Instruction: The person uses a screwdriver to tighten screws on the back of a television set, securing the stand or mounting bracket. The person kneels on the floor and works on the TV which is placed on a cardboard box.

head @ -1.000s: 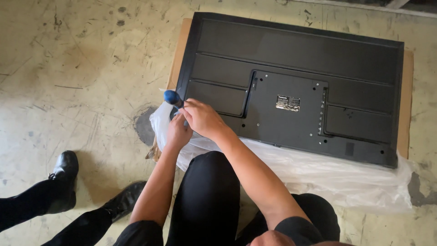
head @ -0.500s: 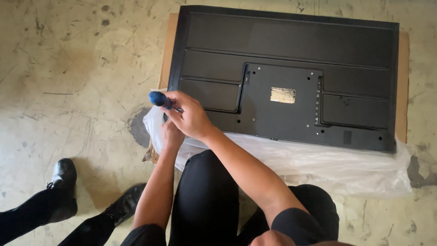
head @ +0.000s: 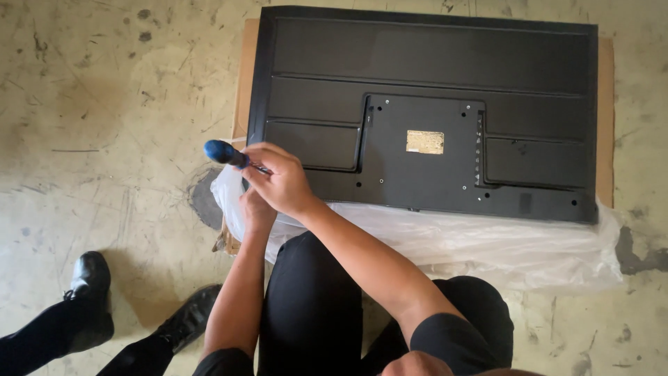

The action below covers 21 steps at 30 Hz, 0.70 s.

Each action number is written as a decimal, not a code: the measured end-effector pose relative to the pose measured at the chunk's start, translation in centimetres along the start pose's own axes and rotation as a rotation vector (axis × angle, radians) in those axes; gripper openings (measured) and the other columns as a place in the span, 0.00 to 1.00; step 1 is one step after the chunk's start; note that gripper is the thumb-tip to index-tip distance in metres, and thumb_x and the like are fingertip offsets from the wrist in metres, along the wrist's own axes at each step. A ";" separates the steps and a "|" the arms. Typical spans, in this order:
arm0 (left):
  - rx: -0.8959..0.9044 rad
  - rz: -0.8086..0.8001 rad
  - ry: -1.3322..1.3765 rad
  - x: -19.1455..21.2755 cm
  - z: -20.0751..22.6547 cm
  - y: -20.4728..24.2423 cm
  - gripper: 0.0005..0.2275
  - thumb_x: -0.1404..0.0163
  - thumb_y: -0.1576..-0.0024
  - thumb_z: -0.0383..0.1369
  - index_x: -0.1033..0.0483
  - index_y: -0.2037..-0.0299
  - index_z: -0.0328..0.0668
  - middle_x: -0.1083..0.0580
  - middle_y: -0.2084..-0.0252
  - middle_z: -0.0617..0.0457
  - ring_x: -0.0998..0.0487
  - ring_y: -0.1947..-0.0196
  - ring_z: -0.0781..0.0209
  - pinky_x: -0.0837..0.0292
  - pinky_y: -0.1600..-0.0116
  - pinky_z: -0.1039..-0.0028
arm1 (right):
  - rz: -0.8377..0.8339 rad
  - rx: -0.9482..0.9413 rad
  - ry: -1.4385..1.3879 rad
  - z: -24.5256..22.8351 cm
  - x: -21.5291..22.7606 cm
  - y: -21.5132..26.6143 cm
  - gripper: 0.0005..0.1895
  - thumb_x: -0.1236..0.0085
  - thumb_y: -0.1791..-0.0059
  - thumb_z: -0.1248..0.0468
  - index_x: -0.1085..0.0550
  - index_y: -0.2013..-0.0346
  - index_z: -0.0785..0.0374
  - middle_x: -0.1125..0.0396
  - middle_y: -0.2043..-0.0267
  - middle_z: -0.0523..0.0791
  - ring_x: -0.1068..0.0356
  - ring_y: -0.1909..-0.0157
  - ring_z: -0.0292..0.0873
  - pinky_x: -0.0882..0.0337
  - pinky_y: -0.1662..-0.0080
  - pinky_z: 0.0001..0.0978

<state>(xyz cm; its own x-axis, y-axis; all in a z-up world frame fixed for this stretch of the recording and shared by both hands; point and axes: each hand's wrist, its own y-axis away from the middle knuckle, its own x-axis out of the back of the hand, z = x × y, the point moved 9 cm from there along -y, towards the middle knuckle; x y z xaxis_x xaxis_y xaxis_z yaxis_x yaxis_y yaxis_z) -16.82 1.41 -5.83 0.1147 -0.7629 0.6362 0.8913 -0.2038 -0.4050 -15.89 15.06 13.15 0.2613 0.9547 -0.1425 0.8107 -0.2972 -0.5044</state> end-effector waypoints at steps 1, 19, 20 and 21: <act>0.007 0.005 -0.003 0.1 -0.1 0.3 0.06 0.44 0.43 0.35 0.23 0.72 0.49 0.25 0.76 0.54 0.22 0.68 0.46 0.27 0.64 0.62 | -0.005 0.036 0.042 -0.5 -0.4 -0.2 0.10 0.31 0.53 0.64 0.19 0.58 0.58 0.24 0.57 0.42 0.22 0.58 0.46 0.21 0.57 0.34; 0.123 0.080 -0.122 0.2 -2.6 0.1 0.06 0.41 0.45 0.38 0.21 0.73 0.54 0.24 0.77 0.60 0.20 0.68 0.52 0.24 0.62 0.65 | -0.305 -0.197 -0.533 2.4 -5.8 -1.4 0.28 0.28 0.54 0.47 0.34 0.51 0.53 0.35 0.71 0.33 0.40 0.72 0.23 0.42 0.70 0.16; 0.132 0.086 -0.132 0.4 -2.9 0.4 0.06 0.41 0.45 0.38 0.21 0.73 0.54 0.24 0.77 0.60 0.19 0.68 0.53 0.24 0.62 0.65 | -0.310 -0.201 -0.538 2.4 -5.6 -1.4 0.28 0.28 0.54 0.47 0.34 0.51 0.53 0.35 0.71 0.33 0.40 0.72 0.23 0.42 0.70 0.16; 0.141 0.095 -0.141 0.6 -3.3 0.6 0.06 0.41 0.45 0.38 0.21 0.73 0.55 0.24 0.77 0.60 0.19 0.68 0.53 0.24 0.62 0.65 | -0.292 -0.222 -0.586 2.6 -5.3 -1.5 0.26 0.29 0.52 0.50 0.34 0.49 0.53 0.32 0.61 0.34 0.35 0.62 0.24 0.37 0.60 0.18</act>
<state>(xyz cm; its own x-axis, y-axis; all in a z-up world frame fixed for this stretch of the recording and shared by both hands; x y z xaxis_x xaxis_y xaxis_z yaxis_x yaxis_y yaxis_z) -17.69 -1.17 -7.82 0.2523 -0.6793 0.6891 0.9250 -0.0398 -0.3778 -19.87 10.50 12.49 -0.2597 0.8289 -0.4954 0.9092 0.0369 -0.4148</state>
